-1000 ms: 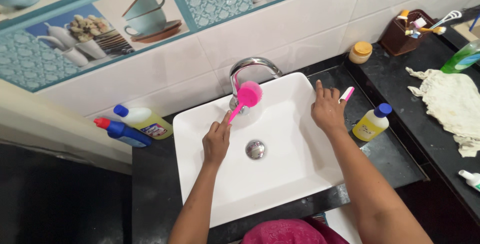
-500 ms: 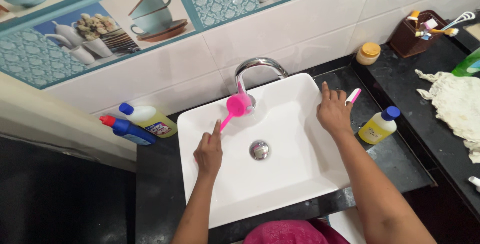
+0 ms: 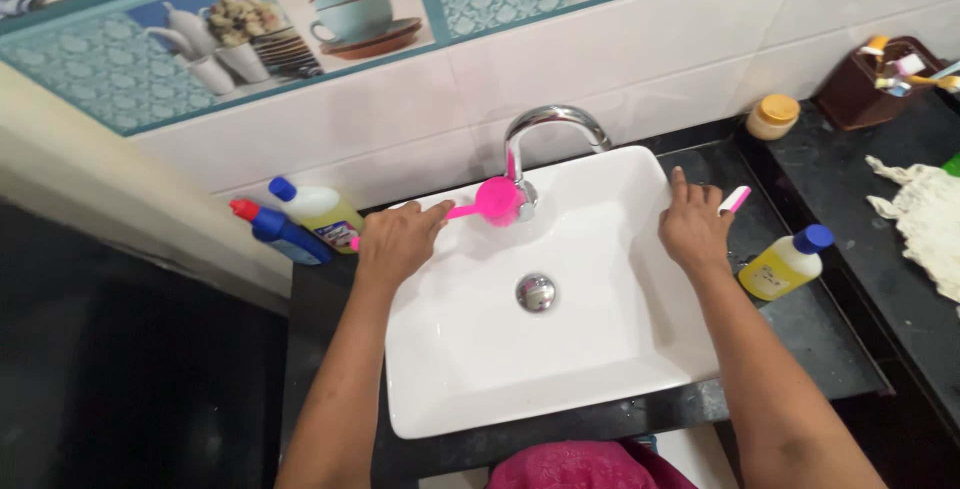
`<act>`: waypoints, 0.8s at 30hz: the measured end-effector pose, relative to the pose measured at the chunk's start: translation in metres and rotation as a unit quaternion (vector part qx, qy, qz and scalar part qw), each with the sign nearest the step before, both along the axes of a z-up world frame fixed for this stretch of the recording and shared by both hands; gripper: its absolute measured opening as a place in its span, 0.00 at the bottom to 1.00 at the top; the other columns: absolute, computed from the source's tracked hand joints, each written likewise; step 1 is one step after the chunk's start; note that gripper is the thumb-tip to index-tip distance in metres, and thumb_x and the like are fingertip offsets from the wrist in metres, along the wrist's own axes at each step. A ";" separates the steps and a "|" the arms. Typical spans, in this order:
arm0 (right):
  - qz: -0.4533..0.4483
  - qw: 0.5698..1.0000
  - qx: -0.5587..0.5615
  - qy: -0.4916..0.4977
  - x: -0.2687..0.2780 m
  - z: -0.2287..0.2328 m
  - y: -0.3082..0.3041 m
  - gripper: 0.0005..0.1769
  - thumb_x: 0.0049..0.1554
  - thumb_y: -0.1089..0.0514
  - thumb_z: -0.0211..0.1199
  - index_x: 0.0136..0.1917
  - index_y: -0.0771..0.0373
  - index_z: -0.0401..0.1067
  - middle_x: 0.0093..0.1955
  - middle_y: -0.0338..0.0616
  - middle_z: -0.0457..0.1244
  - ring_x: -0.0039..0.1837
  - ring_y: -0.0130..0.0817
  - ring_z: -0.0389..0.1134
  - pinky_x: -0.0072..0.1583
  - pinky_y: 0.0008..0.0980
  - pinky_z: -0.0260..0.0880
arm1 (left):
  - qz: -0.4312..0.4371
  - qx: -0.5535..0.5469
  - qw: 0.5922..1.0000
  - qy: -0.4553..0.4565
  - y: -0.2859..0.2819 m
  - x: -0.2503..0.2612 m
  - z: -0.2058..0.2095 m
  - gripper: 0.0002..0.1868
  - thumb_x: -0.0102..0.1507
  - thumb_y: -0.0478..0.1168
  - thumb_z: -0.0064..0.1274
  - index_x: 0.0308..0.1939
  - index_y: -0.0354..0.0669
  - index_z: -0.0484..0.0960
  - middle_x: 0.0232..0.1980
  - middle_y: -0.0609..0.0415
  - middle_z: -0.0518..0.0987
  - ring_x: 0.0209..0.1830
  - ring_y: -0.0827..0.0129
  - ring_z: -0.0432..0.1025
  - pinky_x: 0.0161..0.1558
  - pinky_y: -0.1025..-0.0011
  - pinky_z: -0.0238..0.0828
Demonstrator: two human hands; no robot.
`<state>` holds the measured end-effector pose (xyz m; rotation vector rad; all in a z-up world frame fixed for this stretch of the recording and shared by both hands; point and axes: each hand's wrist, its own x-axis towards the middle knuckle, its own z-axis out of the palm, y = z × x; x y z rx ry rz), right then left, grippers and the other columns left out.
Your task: The person applies liquid soap to a pink scrub brush and scrubs the interior of a white bathroom sink. They rinse the brush and sink under running water, then scrub the faucet and surrounding countertop before rinsing again.
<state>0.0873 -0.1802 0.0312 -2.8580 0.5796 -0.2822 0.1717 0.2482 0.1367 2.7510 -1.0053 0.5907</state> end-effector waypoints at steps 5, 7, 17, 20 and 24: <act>0.006 1.000 -0.005 -0.022 -0.005 -0.008 -0.002 0.38 0.60 0.57 0.52 0.82 0.62 0.53 0.72 0.58 0.59 0.75 0.56 0.53 0.65 0.70 0.57 | 0.092 -0.112 0.984 0.105 0.001 -0.034 -0.076 0.15 0.67 0.52 0.52 0.56 0.61 0.84 0.25 0.55 0.72 0.20 0.61 0.67 0.22 0.63 0.63; 0.004 1.000 -0.011 -0.023 -0.002 -0.008 -0.003 0.38 0.59 0.57 0.53 0.81 0.62 0.54 0.71 0.59 0.59 0.74 0.56 0.53 0.64 0.71 0.57 | 0.120 -0.315 0.867 0.368 -0.016 -0.060 -0.120 0.17 0.70 0.56 0.47 0.57 0.60 0.82 0.23 0.60 0.65 0.17 0.70 0.60 0.18 0.71 0.55; 0.002 1.000 -0.003 0.000 -0.002 -0.009 -0.001 0.38 0.60 0.57 0.52 0.82 0.61 0.53 0.72 0.57 0.58 0.76 0.56 0.52 0.65 0.70 0.56 | 0.014 -0.554 0.338 0.761 -0.088 -0.077 -0.185 0.16 0.76 0.51 0.39 0.60 0.48 0.74 0.29 0.63 0.69 0.23 0.79 0.63 0.24 0.80 0.58; 0.005 1.000 -0.010 -0.002 -0.002 -0.006 -0.001 0.38 0.60 0.56 0.52 0.82 0.61 0.52 0.72 0.59 0.58 0.75 0.56 0.52 0.66 0.68 0.56 | -0.011 -0.544 0.445 0.711 -0.122 -0.055 -0.185 0.18 0.75 0.51 0.37 0.59 0.48 0.76 0.26 0.64 0.68 0.19 0.82 0.60 0.20 0.81 0.55; 0.004 1.000 0.005 0.008 -0.003 -0.005 0.000 0.38 0.60 0.56 0.52 0.82 0.61 0.52 0.72 0.58 0.58 0.75 0.54 0.52 0.67 0.67 0.56 | 0.032 -0.606 0.428 0.670 -0.162 -0.054 -0.194 0.17 0.75 0.50 0.36 0.57 0.49 0.77 0.24 0.65 0.66 0.17 0.83 0.57 0.19 0.81 0.54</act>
